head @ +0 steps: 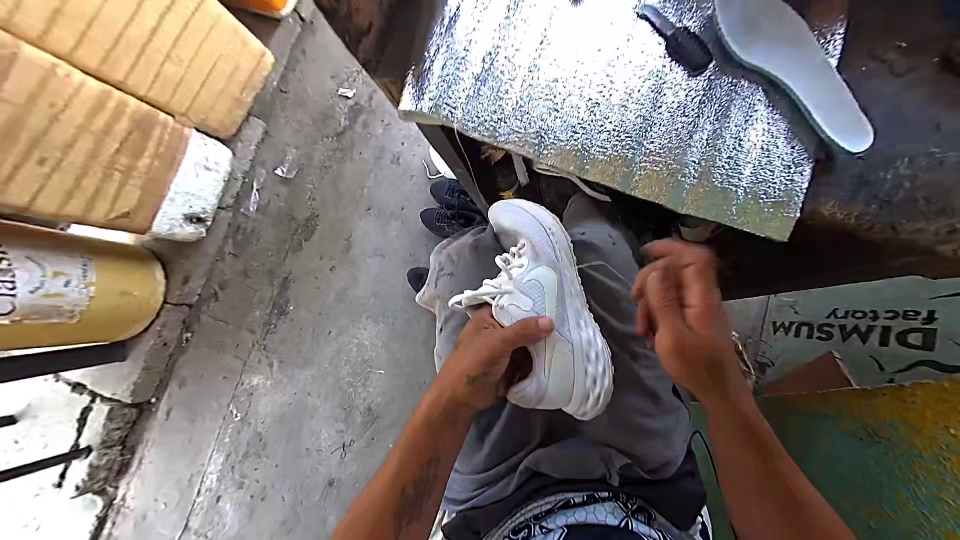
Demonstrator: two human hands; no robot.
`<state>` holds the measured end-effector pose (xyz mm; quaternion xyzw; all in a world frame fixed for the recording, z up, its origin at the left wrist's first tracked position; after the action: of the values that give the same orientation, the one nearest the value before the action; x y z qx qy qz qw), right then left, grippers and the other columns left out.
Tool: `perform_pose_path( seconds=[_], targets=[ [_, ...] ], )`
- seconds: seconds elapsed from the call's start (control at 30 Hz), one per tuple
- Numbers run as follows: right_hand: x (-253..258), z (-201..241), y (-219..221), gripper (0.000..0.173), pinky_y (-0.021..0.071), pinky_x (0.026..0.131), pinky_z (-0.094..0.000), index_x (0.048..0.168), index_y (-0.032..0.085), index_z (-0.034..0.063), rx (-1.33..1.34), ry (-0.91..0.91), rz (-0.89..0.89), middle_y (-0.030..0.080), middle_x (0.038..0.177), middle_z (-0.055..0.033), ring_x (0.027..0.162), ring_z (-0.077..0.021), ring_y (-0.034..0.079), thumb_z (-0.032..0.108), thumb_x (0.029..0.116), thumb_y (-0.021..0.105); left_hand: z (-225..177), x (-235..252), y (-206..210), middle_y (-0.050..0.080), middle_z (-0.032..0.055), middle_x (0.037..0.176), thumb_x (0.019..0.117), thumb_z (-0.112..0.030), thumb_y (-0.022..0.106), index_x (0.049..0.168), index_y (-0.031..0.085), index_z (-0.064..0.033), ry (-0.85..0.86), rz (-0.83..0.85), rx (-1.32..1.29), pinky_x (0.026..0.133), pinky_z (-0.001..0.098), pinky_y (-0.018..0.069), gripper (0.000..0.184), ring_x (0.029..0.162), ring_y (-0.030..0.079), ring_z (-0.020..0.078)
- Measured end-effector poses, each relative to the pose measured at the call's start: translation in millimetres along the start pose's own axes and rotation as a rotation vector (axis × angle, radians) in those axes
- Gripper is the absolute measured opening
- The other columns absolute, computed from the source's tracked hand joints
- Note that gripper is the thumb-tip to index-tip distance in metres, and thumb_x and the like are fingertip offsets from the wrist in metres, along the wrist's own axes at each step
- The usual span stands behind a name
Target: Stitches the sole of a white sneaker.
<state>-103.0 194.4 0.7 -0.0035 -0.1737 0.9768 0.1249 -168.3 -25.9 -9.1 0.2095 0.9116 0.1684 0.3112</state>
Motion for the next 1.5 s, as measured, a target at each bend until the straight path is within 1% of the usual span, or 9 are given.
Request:
perform_pose_path(
  seconds=[0.07,0.1,0.23,0.43,0.83,1.0,1.2,1.33,1.5],
  targets=[
    [4.7,-1.7,7.4,0.029,0.0561,0.061,-0.0304,0.128,0.068,0.014,-0.121,-0.005,0.118,0.069,0.096,0.0008,0.07,-0.008,0.062,0.024,0.1055,0.052,-1.5,5.4,-2.3,0.075,0.0129,0.09,0.0859,0.001,0.067,0.108,0.066,-0.0005,0.008,-0.006,-0.049,0.077,0.036,0.0642,0.022,0.081,0.075,0.0179],
    [6.7,-5.6,12.1,0.028,0.0564,0.066,-0.0278,0.124,0.072,0.0166,-0.165,-0.026,0.144,0.069,0.097,0.0031,0.075,-0.0049,0.063,0.025,0.105,0.054,-2.6,7.2,-4.1,0.075,0.0129,0.09,0.0843,0.001,0.067,0.107,0.066,-0.0001,0.011,-0.019,-0.056,0.078,0.0361,0.0641,0.022,0.081,0.075,0.0178],
    [15.8,-16.4,21.5,0.027,0.0545,0.069,-0.0218,0.119,0.077,0.0198,-0.17,-0.071,0.165,0.067,0.092,0.0064,0.079,0.0001,0.062,0.025,0.1039,0.055,-3.8,8.4,-1.7,0.076,0.0121,0.088,0.081,0.004,0.069,0.101,0.066,0.0005,-0.001,-0.118,-0.082,0.076,0.0343,0.0645,0.02,0.08,0.076,0.0168],
    [23.2,-19.9,19.9,0.026,0.0526,0.068,-0.0168,0.117,0.078,0.0218,-0.109,-0.007,0.197,0.067,0.09,0.01,0.078,0.0038,0.061,0.026,0.1031,0.056,-3.5,7.4,2.7,0.076,0.0117,0.088,0.0759,0.005,0.075,0.1,0.067,0.0015,0.021,-0.189,-0.08,0.076,0.0331,0.0647,0.026,0.08,0.076,0.016],
    [27.9,-20.7,16.5,0.027,0.049,0.064,-0.0138,0.117,0.078,0.0228,-0.128,-0.014,0.274,0.066,0.088,0.011,0.075,0.0061,0.058,0.027,0.103,0.055,-0.8,6.7,5.5,0.076,0.0094,0.084,0.0711,0.009,0.073,0.093,0.07,-0.001,0.043,-0.278,-0.055,0.074,0.0299,0.0641,0.024,0.077,0.075,0.0128],
    [32.0,-20.1,14.4,0.027,0.0503,0.066,-0.0133,0.117,0.078,0.0239,-0.146,-0.013,0.318,0.067,0.09,0.0121,0.077,0.0068,0.06,0.027,0.1033,0.054,-0.8,6.9,7.0,0.076,0.009,0.085,0.0713,0.009,0.072,0.095,0.069,-0.0006,0.03,-0.294,-0.051,0.074,0.0301,0.0642,0.026,0.078,0.075,0.013],
    [65.0,-3.0,0.8,0.028,0.0516,0.063,-0.0213,0.11,0.077,0.0267,-0.336,-0.069,0.592,0.071,0.091,0.0134,0.076,0.0044,0.062,0.029,0.1009,0.051,0.7,5.7,10.6,0.076,0.0064,0.085,0.0711,0.009,0.073,0.097,0.068,-0.0019,0.047,-0.297,-0.012,0.074,0.0291,0.0641,0.028,0.078,0.075,0.0114],
    [103.6,13.7,3.1,0.018,0.0411,0.05,-0.0247,0.099,0.073,0.0297,-0.477,-0.035,0.905,0.057,0.068,0.0148,0.058,0.0014,0.051,0.027,0.1002,0.055,1.0,3.9,15.9,0.076,0.0045,0.084,0.0752,0.007,0.073,0.098,0.068,-0.0025,0.062,-0.296,0.079,0.075,0.0289,0.0638,0.025,0.078,0.074,0.0109],
    [107.1,33.4,28.4,0.012,0.0399,0.047,-0.0303,0.098,0.062,0.0233,-0.699,-0.021,0.972,0.05,0.062,0.0085,0.055,-0.0078,0.052,0.028,0.1022,0.052,0.0,5.0,20.3,0.076,0.0023,0.083,0.0778,0.009,0.071,0.1,0.066,-0.0014,0.096,-0.339,0.163,0.073,0.0264,0.0638,0.025,0.077,0.074,0.0087]
  ],
)
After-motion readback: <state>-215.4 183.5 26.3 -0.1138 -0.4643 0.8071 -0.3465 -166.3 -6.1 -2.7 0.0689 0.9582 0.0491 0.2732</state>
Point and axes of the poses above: each hand's wrist, its own x-axis towards the middle knuckle, its own y-axis out of the palm, z = x × y, the point moved 3 cm from there along x, towards the middle knuckle
